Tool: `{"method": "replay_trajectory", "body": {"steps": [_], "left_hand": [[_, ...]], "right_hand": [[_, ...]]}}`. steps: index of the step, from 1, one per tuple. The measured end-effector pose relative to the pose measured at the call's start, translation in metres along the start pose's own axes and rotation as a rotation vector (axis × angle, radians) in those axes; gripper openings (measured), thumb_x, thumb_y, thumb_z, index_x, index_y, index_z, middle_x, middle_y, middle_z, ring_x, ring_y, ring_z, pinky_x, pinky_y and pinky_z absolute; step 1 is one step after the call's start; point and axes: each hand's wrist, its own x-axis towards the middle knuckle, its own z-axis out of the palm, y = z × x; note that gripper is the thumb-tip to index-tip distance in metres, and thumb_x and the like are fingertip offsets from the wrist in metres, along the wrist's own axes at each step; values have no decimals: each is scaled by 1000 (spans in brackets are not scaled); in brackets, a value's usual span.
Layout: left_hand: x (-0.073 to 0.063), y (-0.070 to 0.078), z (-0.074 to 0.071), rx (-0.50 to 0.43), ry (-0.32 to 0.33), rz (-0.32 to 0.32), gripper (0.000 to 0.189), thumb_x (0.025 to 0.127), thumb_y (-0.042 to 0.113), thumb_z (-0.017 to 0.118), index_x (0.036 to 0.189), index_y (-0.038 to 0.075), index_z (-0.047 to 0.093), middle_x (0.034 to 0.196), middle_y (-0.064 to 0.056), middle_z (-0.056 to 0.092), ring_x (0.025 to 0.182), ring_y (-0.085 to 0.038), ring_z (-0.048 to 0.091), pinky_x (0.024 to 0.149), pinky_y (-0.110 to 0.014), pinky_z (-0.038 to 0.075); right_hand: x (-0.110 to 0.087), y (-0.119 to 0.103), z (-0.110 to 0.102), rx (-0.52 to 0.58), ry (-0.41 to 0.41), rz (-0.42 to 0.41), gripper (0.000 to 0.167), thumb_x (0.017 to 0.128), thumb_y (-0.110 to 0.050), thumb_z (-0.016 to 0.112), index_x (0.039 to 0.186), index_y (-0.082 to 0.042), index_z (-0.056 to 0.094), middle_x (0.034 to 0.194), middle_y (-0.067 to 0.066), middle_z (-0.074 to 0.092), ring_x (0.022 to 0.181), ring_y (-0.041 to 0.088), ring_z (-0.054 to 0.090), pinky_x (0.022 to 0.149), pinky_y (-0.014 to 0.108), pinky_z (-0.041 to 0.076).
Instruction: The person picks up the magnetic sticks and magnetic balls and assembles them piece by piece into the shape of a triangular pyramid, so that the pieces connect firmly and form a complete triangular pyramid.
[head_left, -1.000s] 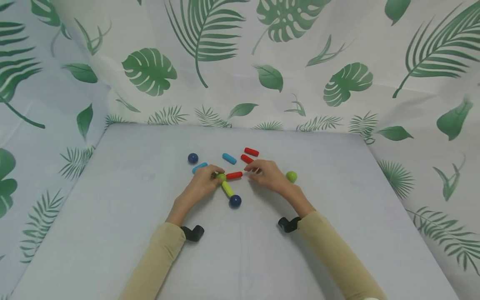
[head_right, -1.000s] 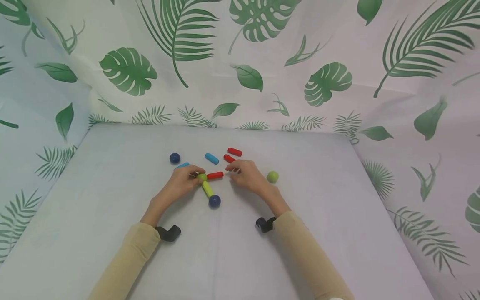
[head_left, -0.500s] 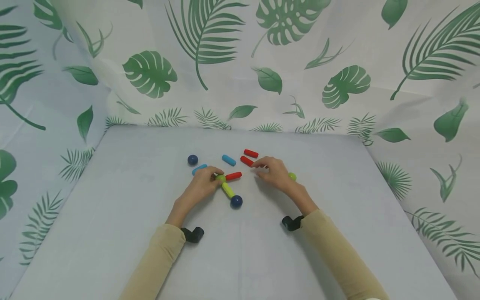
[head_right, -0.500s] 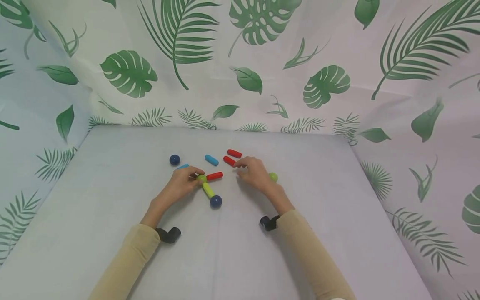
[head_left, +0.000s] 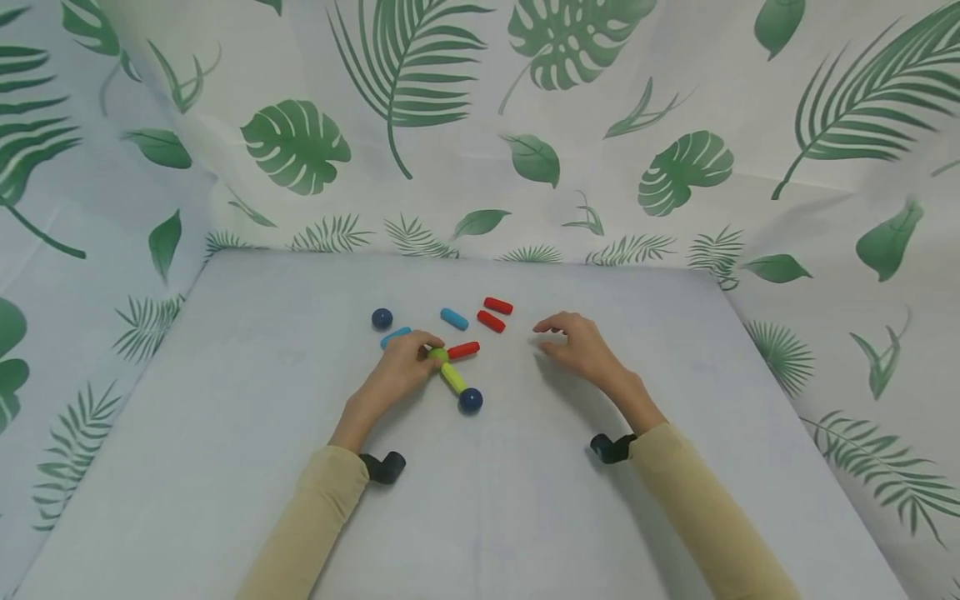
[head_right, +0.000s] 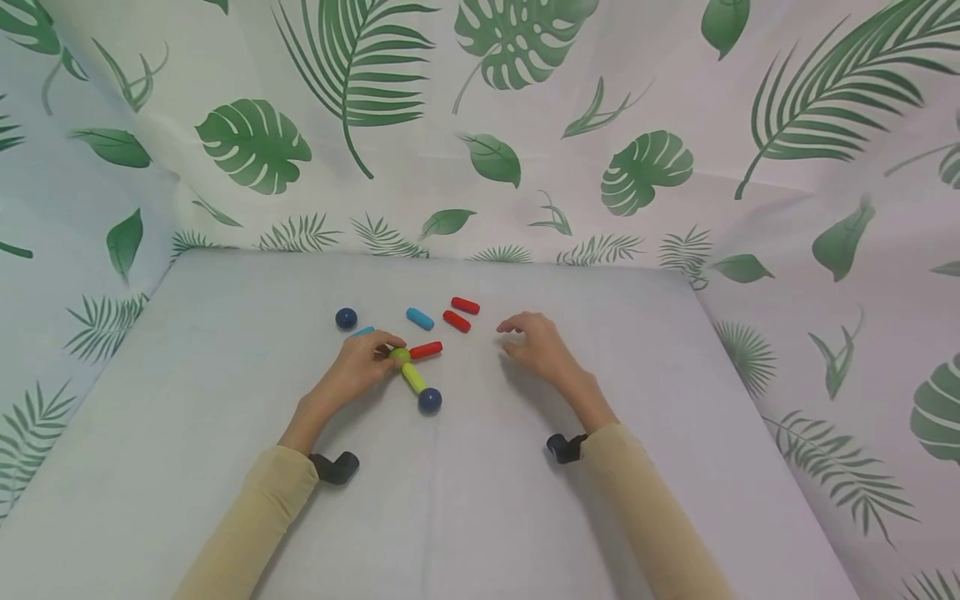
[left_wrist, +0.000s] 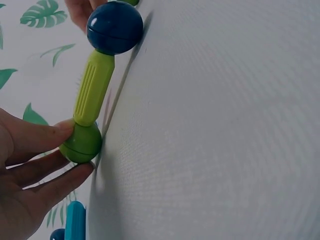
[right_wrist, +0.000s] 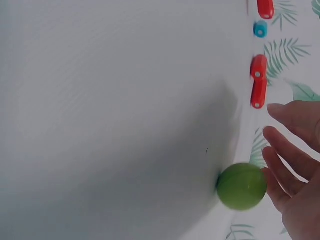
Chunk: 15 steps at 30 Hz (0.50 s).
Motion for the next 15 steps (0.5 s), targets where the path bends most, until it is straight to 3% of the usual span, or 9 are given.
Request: {"method": "replay_trajectory", "body": {"steps": [15], "left_hand": [[1,-2,1,-6,-7,-12,33,95,7,72,128,3,68,122,-14,69,104,-26,62,91,-39,57]], "right_hand": [[-26,25,-19,-6,16,28,27,90,-5,75,117,0,74,121,20,71,113,40,64,94,54,55]]}}
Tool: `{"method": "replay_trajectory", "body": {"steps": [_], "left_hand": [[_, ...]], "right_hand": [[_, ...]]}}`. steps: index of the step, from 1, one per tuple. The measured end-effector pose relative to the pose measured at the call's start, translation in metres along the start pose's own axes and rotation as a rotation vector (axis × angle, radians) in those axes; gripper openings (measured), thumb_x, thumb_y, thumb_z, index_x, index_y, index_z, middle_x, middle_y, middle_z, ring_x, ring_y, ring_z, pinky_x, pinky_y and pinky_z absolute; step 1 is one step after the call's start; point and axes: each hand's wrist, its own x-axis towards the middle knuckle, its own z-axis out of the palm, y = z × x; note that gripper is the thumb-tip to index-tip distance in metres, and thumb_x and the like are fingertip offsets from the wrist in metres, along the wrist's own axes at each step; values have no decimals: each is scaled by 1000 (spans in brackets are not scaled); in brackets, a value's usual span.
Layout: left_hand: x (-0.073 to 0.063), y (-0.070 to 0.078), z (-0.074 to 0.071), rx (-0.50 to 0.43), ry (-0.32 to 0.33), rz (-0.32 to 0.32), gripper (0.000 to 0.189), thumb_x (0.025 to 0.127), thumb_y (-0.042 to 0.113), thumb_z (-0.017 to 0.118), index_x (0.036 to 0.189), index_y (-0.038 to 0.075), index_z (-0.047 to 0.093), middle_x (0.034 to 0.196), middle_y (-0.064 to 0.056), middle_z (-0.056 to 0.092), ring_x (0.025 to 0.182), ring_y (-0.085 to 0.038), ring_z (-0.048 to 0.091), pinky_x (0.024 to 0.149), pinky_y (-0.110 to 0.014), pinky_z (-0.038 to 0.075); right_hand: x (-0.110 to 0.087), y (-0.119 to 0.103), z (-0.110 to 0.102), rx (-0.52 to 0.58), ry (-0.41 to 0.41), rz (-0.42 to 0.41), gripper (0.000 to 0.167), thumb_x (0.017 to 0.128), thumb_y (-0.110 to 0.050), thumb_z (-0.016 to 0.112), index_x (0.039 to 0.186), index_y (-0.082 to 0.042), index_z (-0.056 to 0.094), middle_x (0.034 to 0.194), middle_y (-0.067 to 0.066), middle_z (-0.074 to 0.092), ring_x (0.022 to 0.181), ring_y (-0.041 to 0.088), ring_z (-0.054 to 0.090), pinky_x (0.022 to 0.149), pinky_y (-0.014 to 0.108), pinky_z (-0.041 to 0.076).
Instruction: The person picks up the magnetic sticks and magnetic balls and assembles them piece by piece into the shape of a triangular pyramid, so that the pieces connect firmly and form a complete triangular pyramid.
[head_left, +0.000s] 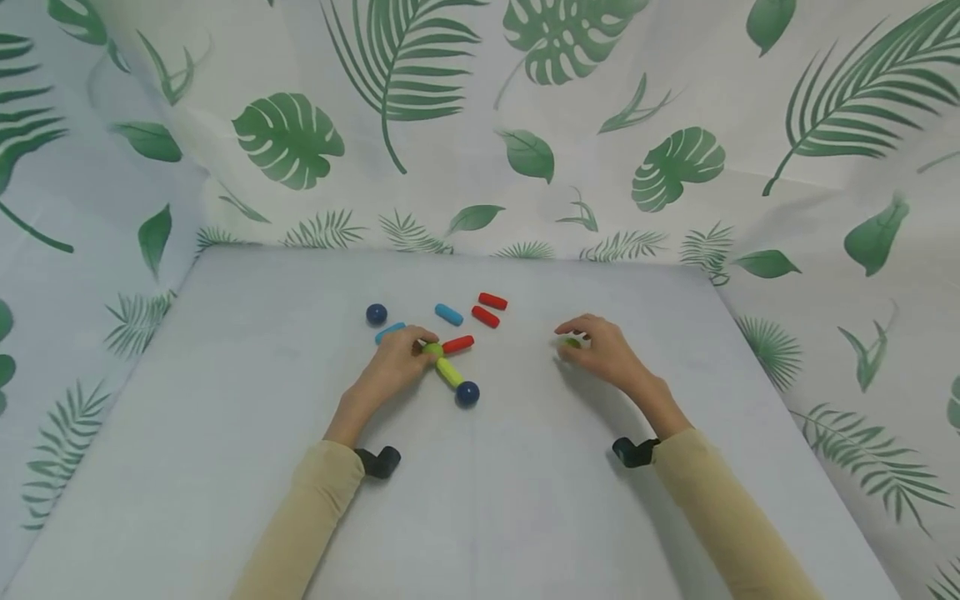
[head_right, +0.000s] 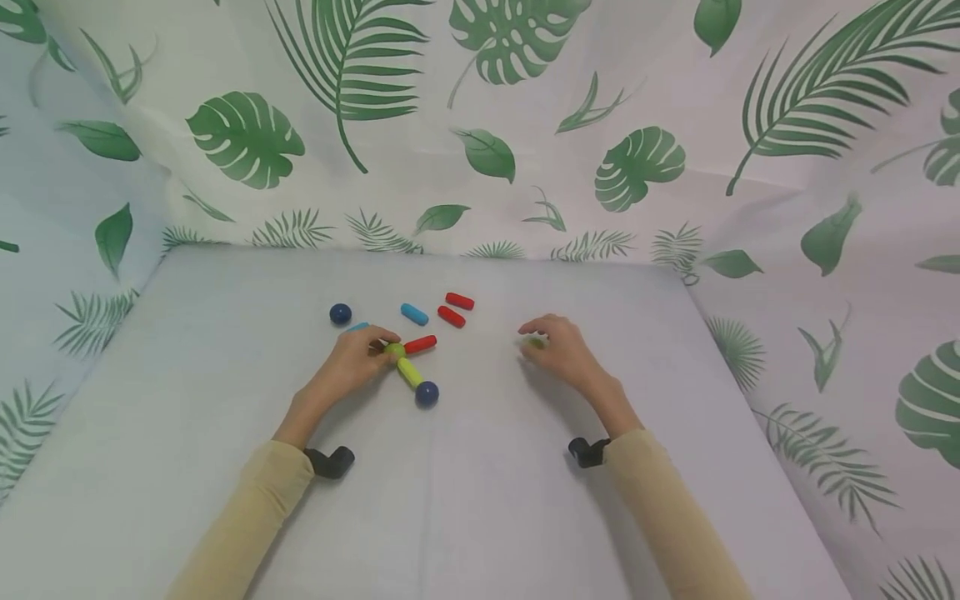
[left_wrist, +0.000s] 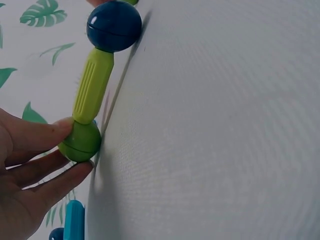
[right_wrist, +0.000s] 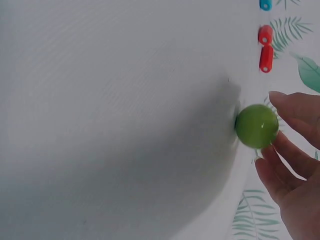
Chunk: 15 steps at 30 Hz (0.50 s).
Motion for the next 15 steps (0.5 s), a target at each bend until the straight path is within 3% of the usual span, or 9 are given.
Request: {"method": "replay_trajectory", "body": {"steps": [15], "left_hand": [[2,0,0,-1,12,1,32,94,9,74,124,2,69,118,-14,70,103,-27,63,90,-39,57]], "right_hand": [[-12,11,0,87,-15,86,35,89,-1,76,123,4,68,121,22,70,111,37,68,93,47,60]]}}
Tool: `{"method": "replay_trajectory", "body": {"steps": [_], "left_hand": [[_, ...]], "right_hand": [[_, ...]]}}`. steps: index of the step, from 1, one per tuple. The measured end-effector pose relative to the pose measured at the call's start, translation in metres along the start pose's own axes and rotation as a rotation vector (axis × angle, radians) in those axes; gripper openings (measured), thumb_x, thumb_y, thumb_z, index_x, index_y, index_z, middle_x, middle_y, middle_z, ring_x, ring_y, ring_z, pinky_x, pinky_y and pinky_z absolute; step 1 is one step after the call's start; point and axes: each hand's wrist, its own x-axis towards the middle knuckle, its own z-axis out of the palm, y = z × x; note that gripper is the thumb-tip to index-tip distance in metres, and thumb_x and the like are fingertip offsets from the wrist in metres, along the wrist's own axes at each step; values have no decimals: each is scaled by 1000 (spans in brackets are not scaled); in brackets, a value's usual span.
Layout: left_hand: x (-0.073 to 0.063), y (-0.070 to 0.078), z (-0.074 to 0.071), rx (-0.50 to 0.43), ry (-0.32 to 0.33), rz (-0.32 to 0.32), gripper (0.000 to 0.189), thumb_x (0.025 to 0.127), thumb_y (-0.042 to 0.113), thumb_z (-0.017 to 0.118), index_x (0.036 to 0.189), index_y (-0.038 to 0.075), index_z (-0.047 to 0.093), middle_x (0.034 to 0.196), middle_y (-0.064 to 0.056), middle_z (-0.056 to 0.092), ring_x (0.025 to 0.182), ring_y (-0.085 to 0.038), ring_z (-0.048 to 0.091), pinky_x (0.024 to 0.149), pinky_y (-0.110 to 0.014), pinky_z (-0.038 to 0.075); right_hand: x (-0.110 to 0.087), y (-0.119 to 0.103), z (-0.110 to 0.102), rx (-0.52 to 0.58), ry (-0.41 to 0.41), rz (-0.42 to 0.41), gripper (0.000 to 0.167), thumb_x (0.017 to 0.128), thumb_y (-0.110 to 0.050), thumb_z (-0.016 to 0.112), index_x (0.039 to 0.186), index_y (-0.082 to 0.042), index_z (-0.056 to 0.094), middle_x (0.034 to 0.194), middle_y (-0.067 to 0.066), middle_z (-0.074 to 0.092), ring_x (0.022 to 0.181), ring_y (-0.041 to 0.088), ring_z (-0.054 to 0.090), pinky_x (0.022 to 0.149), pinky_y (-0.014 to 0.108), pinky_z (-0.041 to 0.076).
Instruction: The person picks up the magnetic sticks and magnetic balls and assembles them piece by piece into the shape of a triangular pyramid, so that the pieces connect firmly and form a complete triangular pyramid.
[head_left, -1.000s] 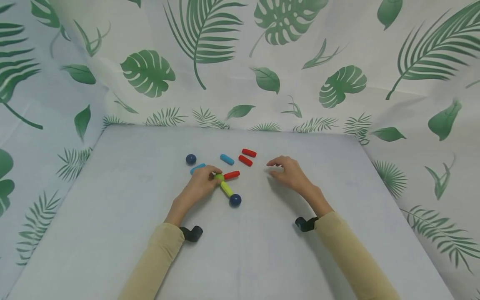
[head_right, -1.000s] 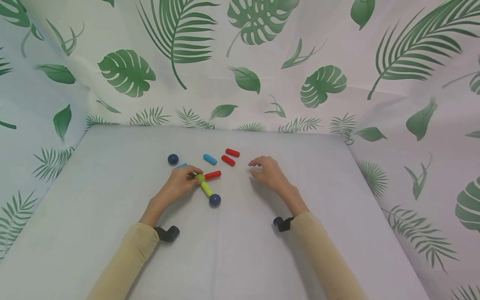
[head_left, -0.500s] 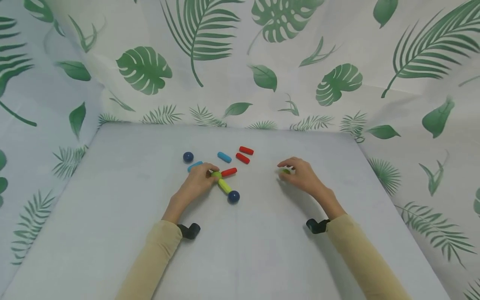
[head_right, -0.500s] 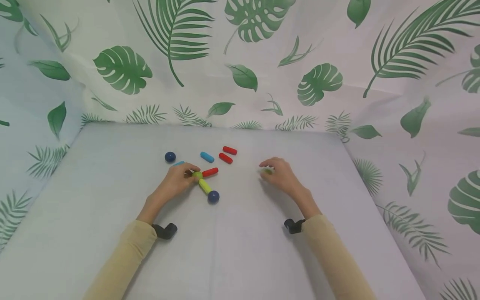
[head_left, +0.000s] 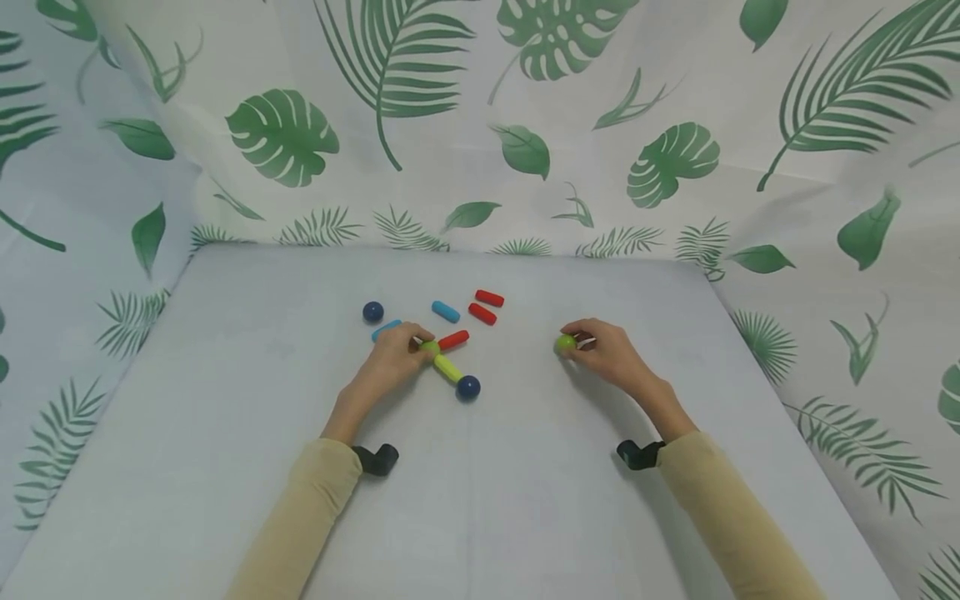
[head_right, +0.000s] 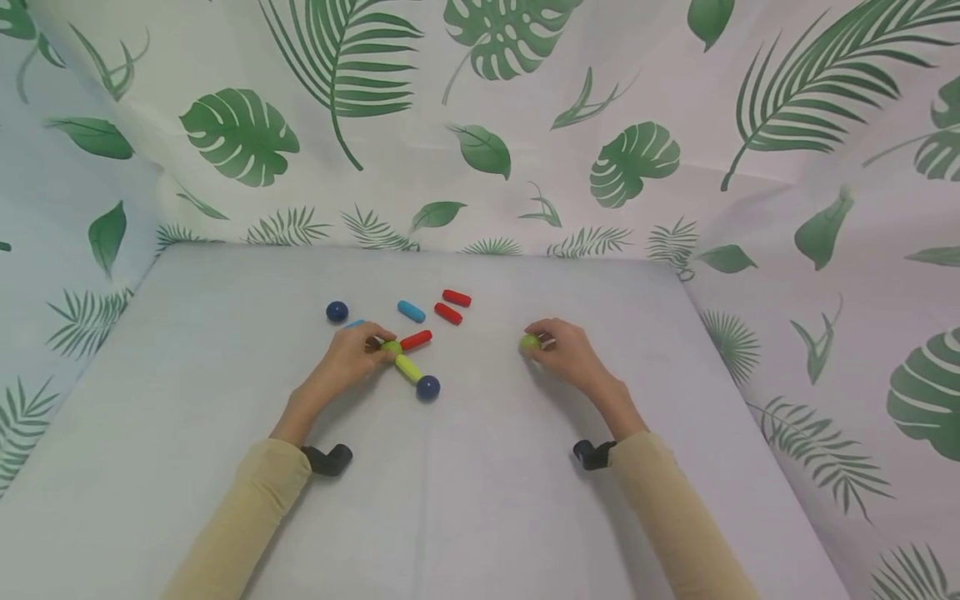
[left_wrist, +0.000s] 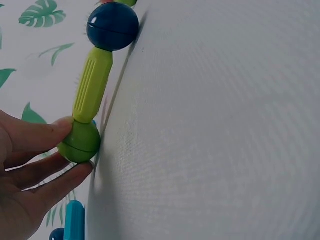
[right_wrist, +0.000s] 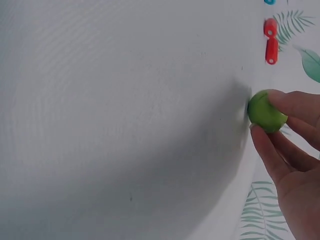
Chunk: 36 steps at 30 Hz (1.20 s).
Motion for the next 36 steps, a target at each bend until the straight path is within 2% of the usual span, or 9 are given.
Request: {"method": "replay_trajectory", "body": {"steps": [16,27,36], "left_hand": [[1,-3,0,9,13,-6,30,92,6,75,121,1,71,114,-14,71,100,-26,63,87,-38,57],[2,-2,1,5,11,-16,31,92,9,76,122,3,71,115,-12,71,100,-25,64,87,-37,57],[2,-3,-1,32,-10,1,34,93,9,76,126,4,71,122,-13,70,104,-26,64,90,-38,58]], "right_hand": [[16,-16,17,34,-46,-12,35,90,-1,75,124,2,69,123,20,70,113,35,67,96,47,59],[35,-36,33,48,-85,-45,37,91,-5,76,127,-1,68,125,17,69,115,33,66,98,46,59],[50,-56,47,48,-122,-48,38,92,-10,77,128,-5,68,125,13,69,115,30,66,98,43,59]]}}
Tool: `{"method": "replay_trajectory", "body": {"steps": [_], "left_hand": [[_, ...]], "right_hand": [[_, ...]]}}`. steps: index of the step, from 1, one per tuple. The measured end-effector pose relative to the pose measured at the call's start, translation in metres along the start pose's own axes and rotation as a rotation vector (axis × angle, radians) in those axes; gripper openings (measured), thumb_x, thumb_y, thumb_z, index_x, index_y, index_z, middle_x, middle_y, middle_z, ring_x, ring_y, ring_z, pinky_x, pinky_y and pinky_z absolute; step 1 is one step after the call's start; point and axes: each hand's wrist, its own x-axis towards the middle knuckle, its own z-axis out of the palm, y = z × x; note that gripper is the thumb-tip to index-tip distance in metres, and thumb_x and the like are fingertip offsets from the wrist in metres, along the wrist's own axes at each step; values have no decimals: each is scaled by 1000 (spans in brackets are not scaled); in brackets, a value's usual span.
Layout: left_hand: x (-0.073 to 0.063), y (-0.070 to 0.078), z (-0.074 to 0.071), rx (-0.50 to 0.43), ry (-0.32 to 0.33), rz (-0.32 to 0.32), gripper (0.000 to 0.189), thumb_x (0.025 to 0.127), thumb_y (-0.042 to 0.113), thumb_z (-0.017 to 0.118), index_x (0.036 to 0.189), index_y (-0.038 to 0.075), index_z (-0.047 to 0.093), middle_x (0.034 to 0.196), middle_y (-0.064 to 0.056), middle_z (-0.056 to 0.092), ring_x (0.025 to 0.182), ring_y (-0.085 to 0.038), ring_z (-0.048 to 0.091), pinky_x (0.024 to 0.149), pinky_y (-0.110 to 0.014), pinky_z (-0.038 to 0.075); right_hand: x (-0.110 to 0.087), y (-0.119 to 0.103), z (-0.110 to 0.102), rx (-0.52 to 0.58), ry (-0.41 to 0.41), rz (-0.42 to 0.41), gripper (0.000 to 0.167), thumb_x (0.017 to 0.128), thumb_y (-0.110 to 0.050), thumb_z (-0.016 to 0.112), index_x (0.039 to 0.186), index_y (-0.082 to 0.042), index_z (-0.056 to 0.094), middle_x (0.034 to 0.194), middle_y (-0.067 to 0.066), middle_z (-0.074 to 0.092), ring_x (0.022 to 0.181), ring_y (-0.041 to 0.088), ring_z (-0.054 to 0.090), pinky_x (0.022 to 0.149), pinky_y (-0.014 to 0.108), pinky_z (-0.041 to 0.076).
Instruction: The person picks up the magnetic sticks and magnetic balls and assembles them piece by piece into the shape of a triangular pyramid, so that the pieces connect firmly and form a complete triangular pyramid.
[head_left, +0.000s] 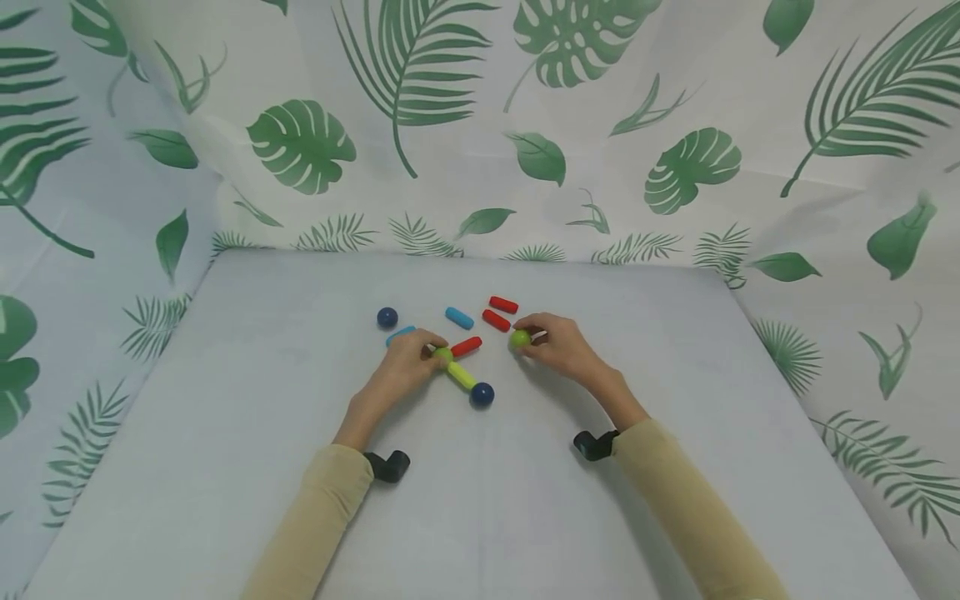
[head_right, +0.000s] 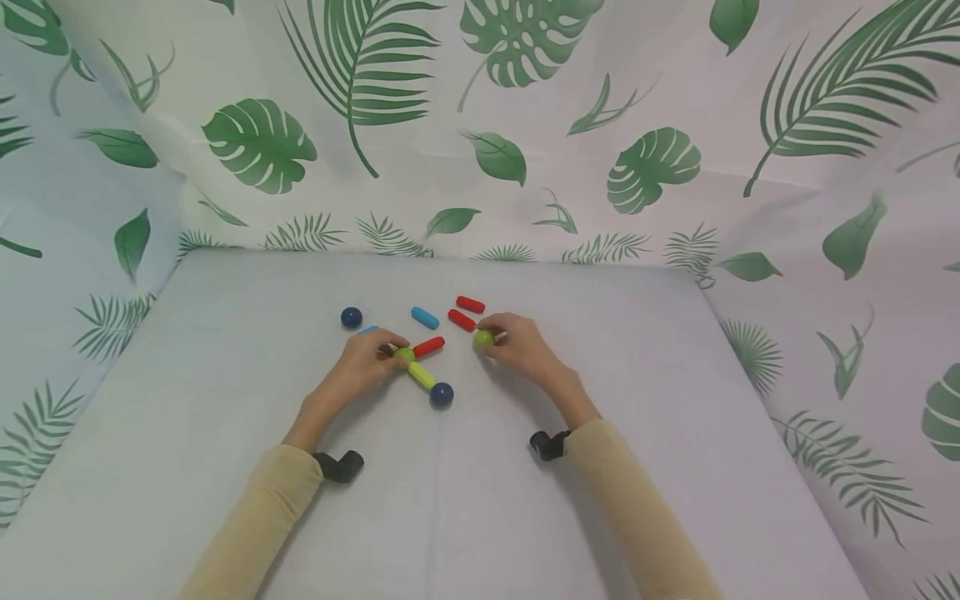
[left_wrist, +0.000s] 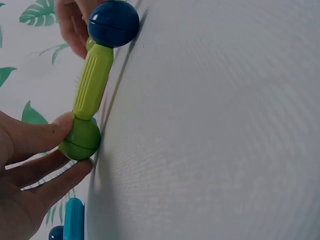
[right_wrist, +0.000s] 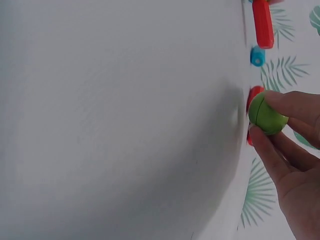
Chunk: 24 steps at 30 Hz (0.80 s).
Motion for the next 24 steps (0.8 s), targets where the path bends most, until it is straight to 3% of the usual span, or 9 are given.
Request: {"method": "replay_trajectory", "body": {"steps": [11,24], "left_hand": [[4,-3,-1,45,-17,35,35,92,8,76,126,1,72,120,-14,70,102,-26,65,90,-36,58],[1,-5,-1,30,-14,55,34,91,7,76,124,-1,72,117,-14,71,100,-26,66,88,-37,58]], "right_hand": [[14,-18,14,3,-39,-10,37,93,-11,76,129,-6,69,124,12,70,115,30,66,98,43,59],[28,-30,26,-34,-51,-100,37,91,-6,76,128,-6,70,120,10,72,106,27,68,95,40,60]]}}
